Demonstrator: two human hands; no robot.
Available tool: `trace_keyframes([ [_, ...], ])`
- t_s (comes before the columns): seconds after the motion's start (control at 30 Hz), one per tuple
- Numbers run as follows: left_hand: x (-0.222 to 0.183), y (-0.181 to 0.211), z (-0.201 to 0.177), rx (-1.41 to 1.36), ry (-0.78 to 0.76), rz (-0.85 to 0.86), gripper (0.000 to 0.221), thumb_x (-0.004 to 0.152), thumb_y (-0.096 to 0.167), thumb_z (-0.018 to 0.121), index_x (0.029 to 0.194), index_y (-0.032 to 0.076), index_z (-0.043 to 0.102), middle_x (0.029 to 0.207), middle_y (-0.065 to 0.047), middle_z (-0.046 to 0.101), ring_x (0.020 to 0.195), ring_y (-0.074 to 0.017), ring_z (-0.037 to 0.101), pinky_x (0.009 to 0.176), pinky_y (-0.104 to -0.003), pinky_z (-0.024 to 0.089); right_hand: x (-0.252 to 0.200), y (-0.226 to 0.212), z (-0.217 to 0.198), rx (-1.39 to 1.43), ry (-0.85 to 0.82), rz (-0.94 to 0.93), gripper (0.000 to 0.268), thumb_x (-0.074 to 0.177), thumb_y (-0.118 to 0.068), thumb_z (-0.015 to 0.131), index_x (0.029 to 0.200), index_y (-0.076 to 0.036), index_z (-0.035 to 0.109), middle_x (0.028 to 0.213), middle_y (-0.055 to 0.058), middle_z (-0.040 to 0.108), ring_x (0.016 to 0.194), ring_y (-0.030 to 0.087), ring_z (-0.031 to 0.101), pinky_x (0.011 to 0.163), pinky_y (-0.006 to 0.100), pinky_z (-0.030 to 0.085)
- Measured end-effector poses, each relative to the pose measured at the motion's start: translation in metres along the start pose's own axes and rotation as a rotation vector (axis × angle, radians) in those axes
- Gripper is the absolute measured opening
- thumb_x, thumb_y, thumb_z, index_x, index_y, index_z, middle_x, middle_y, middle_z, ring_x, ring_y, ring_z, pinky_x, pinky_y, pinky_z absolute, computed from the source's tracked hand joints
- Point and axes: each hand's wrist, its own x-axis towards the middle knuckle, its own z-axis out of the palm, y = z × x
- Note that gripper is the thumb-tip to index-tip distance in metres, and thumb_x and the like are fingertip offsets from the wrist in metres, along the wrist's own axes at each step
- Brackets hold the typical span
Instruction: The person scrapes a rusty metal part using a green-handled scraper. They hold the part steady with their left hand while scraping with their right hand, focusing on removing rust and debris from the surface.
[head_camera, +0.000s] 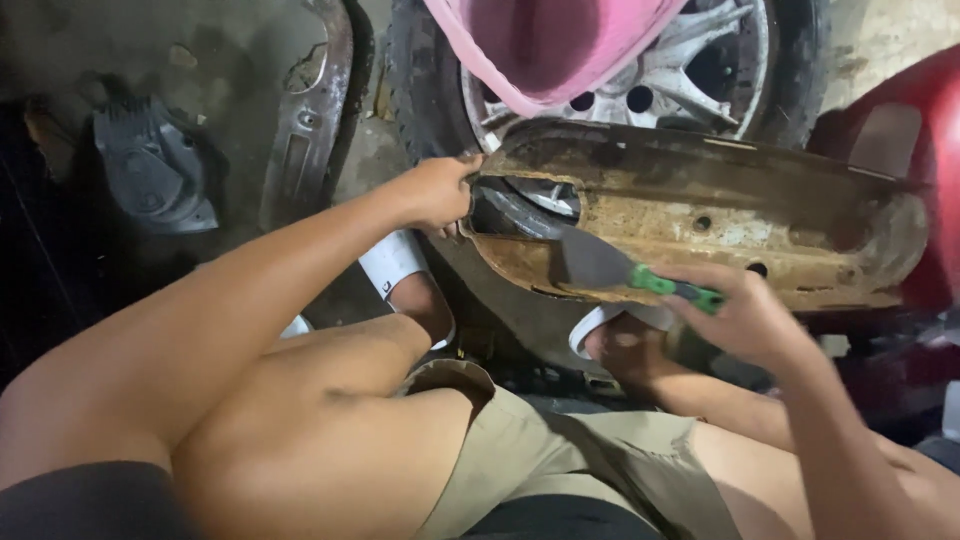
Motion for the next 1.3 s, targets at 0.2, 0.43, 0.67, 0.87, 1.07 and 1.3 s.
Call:
trace_keyframes([
  [0.2,-0.005,0.006,-0.003,-0.014,-0.006,-0.02,0.06,0.102,0.02,0.032,0.161,0.008,0.031,0.078,-0.024,0.076,0.076,-0.0322,0.078,0.077,-0.049,0.064,0.003,-0.012,0.029,-0.016,0.118,-0.137,0.032,0.083,-0.016,0.08,0.114,-0.016,0.079,0.106,0.013,0.079,0.099,0.034,0.074,0.085,0.043,0.058],
  [0.43,-0.021,0.025,-0.009,-0.28,-0.047,-0.148,0.063,0.107,0.025,0.028,0.166,0.006,0.016,0.1,-0.045,0.067,0.099,-0.0494,0.071,0.094,-0.056,0.055,-0.004,0.003,0.032,-0.027,0.128,-0.079,0.031,0.083,-0.021,0.081,0.114,-0.021,0.08,0.099,0.011,0.079,0.096,0.031,0.075,0.079,0.042,0.056],
  [0.67,-0.008,0.013,-0.01,-0.189,-0.103,-0.135,0.062,0.106,0.026,0.029,0.166,0.017,0.016,0.094,-0.033,0.074,0.097,-0.0408,0.075,0.092,-0.052,0.059,-0.011,-0.008,0.012,-0.034,0.079,-0.046,0.032,0.084,-0.012,0.077,0.115,-0.017,0.08,0.102,0.014,0.08,0.096,0.038,0.075,0.083,0.045,0.055],
  [0.87,-0.008,0.012,-0.008,-0.369,-0.072,-0.178,0.063,0.107,0.023,0.029,0.167,0.017,0.01,0.111,-0.048,0.061,0.103,-0.0504,0.07,0.095,-0.057,0.055,-0.006,-0.001,0.042,-0.029,0.145,-0.08,0.037,0.083,-0.02,0.08,0.119,-0.023,0.078,0.107,0.01,0.079,0.102,0.032,0.074,0.085,0.042,0.056],
  [1.07,-0.004,0.007,-0.006,-0.25,-0.102,-0.124,0.063,0.107,0.026,0.029,0.166,0.018,0.01,0.1,-0.04,0.07,0.099,-0.0471,0.073,0.089,-0.051,0.06,-0.02,0.004,0.029,-0.039,0.106,-0.025,0.038,0.08,-0.017,0.079,0.118,-0.02,0.079,0.105,0.011,0.08,0.101,0.035,0.074,0.086,0.045,0.056],
  [1.3,-0.005,0.007,-0.004,-0.201,-0.086,-0.127,0.062,0.105,0.024,0.032,0.165,0.016,0.02,0.106,-0.043,0.068,0.092,-0.0467,0.074,0.081,-0.052,0.062,-0.02,-0.008,0.023,-0.009,0.097,-0.004,0.035,0.08,-0.016,0.079,0.115,-0.021,0.08,0.107,0.01,0.081,0.102,0.032,0.075,0.087,0.044,0.057],
])
